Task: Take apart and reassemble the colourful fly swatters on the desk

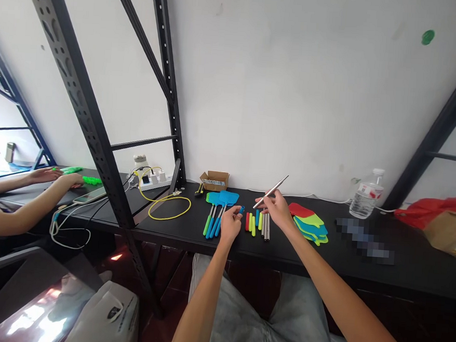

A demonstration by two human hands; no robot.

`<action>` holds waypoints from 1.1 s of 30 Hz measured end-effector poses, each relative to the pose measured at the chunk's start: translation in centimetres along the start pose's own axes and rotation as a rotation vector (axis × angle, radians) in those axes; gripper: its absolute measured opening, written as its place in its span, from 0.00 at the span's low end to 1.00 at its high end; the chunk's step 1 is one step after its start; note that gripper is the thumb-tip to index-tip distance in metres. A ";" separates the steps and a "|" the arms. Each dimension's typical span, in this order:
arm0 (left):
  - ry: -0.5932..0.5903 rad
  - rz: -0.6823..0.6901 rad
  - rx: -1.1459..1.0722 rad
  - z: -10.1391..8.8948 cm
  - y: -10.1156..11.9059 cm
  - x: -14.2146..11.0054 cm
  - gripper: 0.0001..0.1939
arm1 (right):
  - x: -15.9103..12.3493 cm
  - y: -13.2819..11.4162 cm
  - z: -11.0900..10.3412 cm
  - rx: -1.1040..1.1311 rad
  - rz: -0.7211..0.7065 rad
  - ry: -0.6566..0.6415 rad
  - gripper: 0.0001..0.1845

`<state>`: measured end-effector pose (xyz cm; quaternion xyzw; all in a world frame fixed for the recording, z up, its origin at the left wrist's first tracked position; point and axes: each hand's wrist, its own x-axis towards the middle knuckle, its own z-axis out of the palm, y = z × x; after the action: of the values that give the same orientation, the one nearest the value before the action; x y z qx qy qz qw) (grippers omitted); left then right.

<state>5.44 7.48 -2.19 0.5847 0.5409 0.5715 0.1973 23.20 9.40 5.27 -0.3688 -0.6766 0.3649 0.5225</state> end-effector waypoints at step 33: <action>0.020 0.028 -0.003 -0.2 0.0 -0.2 0.13 | 0.2 -1.6 3.7 -0.230 -0.174 -0.137 0.09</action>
<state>5.28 7.20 -2.24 0.5862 0.5335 0.5810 0.1848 19.39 8.40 6.03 -0.3404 -0.7775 0.2624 0.4592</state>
